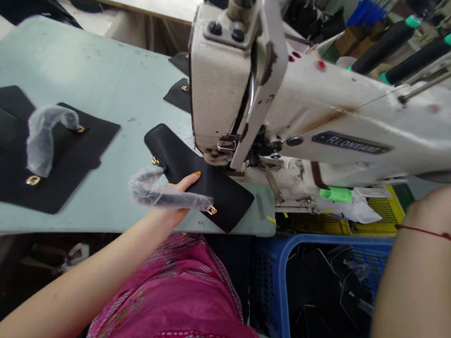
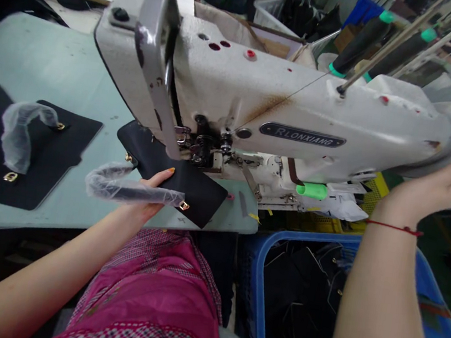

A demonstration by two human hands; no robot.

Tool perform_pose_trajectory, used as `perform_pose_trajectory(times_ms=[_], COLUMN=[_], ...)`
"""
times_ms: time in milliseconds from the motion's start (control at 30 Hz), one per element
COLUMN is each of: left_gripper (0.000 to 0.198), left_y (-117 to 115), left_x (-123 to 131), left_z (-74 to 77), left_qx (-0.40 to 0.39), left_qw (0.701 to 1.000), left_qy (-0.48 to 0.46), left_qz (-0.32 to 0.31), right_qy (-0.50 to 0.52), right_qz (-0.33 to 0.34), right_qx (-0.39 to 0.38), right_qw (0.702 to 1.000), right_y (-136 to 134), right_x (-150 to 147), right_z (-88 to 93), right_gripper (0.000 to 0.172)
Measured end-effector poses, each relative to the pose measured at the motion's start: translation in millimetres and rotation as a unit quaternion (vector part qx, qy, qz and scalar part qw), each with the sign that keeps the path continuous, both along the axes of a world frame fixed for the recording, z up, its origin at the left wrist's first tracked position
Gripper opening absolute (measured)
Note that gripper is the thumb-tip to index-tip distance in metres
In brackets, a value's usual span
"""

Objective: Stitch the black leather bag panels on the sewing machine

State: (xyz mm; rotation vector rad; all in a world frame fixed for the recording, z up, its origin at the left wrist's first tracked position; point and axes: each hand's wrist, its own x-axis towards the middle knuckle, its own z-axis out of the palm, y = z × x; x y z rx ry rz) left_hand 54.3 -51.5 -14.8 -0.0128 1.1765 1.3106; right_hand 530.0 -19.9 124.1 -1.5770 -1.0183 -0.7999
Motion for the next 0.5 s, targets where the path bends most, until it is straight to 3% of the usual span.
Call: perform_pose_trajectory(times_ms=[67, 133, 200, 233, 267, 400, 500], left_gripper=[0.023, 0.025, 0.024, 0.023, 0.023, 0.019, 0.016], left_y=[1.0, 1.5, 1.4, 1.2, 0.8, -0.7, -1.6], left_x=[-0.5, -0.7, -0.6, -0.6, -0.5, 0.4, 0.9], left_z=[-7.0, -11.3, -11.1, -9.5, -7.1, 3.0, 4.3], left_qx=[0.017, 0.033, 0.035, 0.034, 0.034, 0.042, 0.027], left_qw=[1.0, 0.999, 0.999, 0.999, 0.999, 0.999, 0.999], left_qy=[-0.01, -0.019, -0.023, -0.024, -0.025, -0.028, -0.021], left_qz=[0.006, 0.008, 0.005, 0.001, -0.004, -0.012, -0.027], right_qy=[0.046, 0.057, 0.002, -0.007, -0.008, 0.014, 0.031], right_qz=[0.089, 0.206, 0.395, 0.439, 0.438, 0.365, 0.408], right_qx=[-0.031, -0.143, -0.363, -0.431, -0.486, -0.59, -0.609], right_qw=[0.995, 0.966, 0.844, 0.788, 0.756, 0.72, 0.68], right_y=[-25.7, -48.2, -60.0, -60.7, -58.0, -29.0, -10.7], right_x=[-76.0, -155.9, -223.0, -248.5, -268.2, -302.2, -304.7], right_z=[-1.2, -15.4, -38.3, -49.9, -60.0, -77.9, -79.1], right_gripper=[0.068, 0.047, 0.029, 0.027, 0.026, 0.034, 0.04])
